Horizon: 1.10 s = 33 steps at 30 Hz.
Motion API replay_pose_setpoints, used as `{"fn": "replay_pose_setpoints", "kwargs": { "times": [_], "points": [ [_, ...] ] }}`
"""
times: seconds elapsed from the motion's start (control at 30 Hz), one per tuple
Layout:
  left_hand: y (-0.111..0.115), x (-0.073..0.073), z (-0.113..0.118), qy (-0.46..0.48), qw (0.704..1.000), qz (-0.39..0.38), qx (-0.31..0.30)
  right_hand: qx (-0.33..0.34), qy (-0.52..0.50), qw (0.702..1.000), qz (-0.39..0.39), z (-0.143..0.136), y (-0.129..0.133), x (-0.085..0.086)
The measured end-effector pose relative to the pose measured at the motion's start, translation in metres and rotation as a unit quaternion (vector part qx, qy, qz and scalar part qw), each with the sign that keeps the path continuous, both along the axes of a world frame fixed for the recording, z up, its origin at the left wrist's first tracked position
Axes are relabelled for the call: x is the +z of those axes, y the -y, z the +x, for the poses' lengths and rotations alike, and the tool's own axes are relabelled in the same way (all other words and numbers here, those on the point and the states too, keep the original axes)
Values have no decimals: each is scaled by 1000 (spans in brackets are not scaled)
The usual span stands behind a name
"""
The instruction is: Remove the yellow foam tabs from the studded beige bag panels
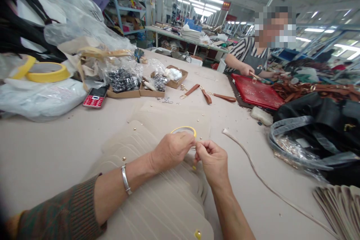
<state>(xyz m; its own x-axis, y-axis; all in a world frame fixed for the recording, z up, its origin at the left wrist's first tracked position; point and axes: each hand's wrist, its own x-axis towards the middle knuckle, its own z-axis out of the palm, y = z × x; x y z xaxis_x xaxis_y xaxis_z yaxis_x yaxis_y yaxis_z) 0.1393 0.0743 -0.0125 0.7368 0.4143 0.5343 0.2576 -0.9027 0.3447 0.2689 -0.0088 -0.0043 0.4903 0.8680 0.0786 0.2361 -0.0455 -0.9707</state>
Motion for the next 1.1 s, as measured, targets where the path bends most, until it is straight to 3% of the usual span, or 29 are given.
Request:
{"fn": "replay_pose_setpoints", "kwargs": {
  "times": [0.1, 0.23, 0.43, 0.6, 0.73, 0.9, 1.1],
  "points": [
    [3, 1, -1, 33, 999, 1, 21, -30, -7, 1000, 6, 5, -13, 2],
    [5, 2, -5, 35, 999, -2, 32, -87, -43, 995, -16, 31, -24, -2],
    [-7, -7, 6, -192, 979, 20, 70, -63, -59, 996, -19, 62, -23, -16],
    [-2, -7, 6, -232, 972, 16, 28, -24, -71, 992, -102, 66, -12, -25],
    [3, -6, 0, -246, 969, 18, 17, 41, -78, 980, -178, 68, -3, -22],
    [3, -3, 0, -254, 967, 10, 13, 68, -2, 975, -211, 59, 0, -21],
    [3, -2, -1, -246, 969, 9, 9, 72, 157, 963, -209, 49, 0, -29]
  ]
}}
